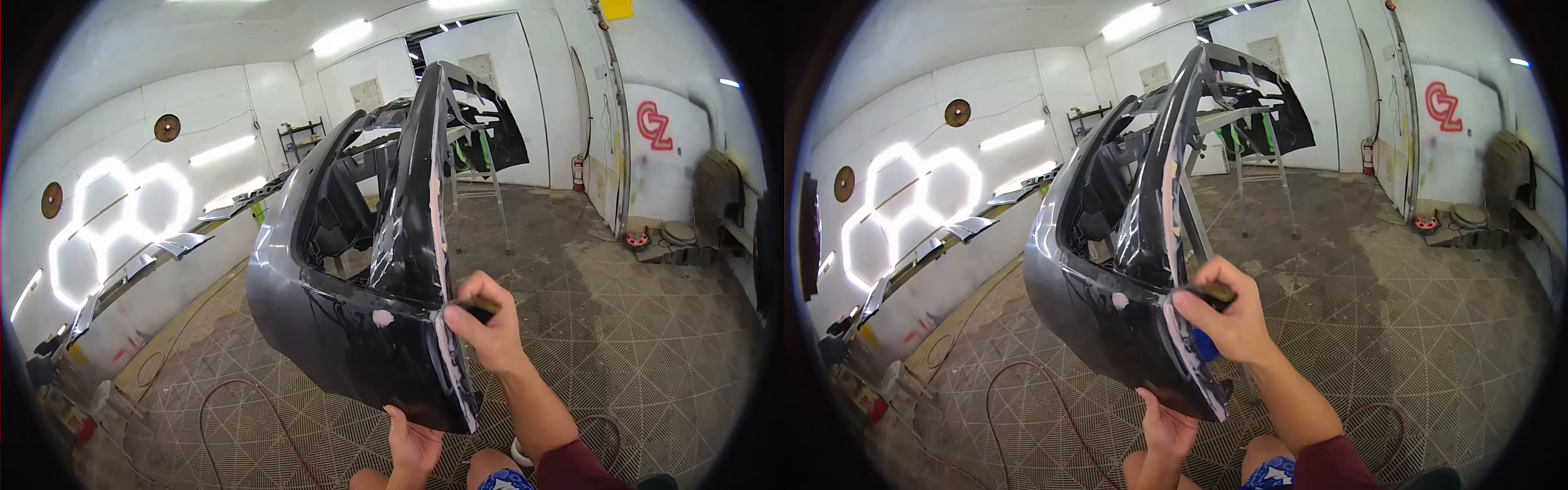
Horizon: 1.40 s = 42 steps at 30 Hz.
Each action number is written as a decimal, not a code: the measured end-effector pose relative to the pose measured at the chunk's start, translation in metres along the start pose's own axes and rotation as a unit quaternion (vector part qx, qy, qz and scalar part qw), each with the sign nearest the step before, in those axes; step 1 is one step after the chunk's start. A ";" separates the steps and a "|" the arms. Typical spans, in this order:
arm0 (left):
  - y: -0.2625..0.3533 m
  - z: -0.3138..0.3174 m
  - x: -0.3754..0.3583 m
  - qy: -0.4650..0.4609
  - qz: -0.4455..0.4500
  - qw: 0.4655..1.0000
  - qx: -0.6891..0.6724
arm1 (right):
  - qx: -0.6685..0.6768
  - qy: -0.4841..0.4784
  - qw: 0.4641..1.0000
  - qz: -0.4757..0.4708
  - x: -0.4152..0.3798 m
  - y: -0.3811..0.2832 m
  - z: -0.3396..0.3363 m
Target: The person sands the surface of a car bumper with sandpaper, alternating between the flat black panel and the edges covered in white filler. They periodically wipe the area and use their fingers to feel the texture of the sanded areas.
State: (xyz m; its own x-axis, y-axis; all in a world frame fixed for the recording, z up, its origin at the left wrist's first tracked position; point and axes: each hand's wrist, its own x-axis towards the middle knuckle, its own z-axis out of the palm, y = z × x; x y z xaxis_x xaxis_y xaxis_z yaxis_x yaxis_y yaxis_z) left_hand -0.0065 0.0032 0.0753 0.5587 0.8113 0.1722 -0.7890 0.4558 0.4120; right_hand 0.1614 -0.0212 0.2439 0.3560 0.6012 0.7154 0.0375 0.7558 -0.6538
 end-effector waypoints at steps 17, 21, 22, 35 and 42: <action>0.012 0.010 0.003 0.009 0.006 1.000 -0.010 | -0.193 0.036 0.980 -0.028 -0.003 -0.035 0.025; 0.019 -0.006 0.002 0.013 0.015 1.000 -0.021 | -0.287 0.011 0.952 -0.107 -0.026 -0.010 0.015; 0.019 -0.005 0.004 0.012 0.022 1.000 -0.007 | -0.279 0.017 0.954 -0.106 -0.025 -0.008 0.011; 0.017 -0.006 0.006 0.019 0.039 0.999 -0.029 | -0.191 0.062 0.979 -0.022 -0.001 -0.016 0.022; 0.006 -0.028 0.015 -0.007 0.044 0.998 -0.038 | -0.101 0.089 0.988 0.074 -0.002 -0.021 0.028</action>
State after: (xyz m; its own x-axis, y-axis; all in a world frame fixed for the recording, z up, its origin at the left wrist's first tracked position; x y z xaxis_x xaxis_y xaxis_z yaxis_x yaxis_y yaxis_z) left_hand -0.0096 0.0286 0.0549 0.4900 0.8441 0.2179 -0.8518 0.4104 0.3257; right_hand 0.1342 -0.0310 0.2633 0.5300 0.6319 0.5655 0.1526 0.5849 -0.7966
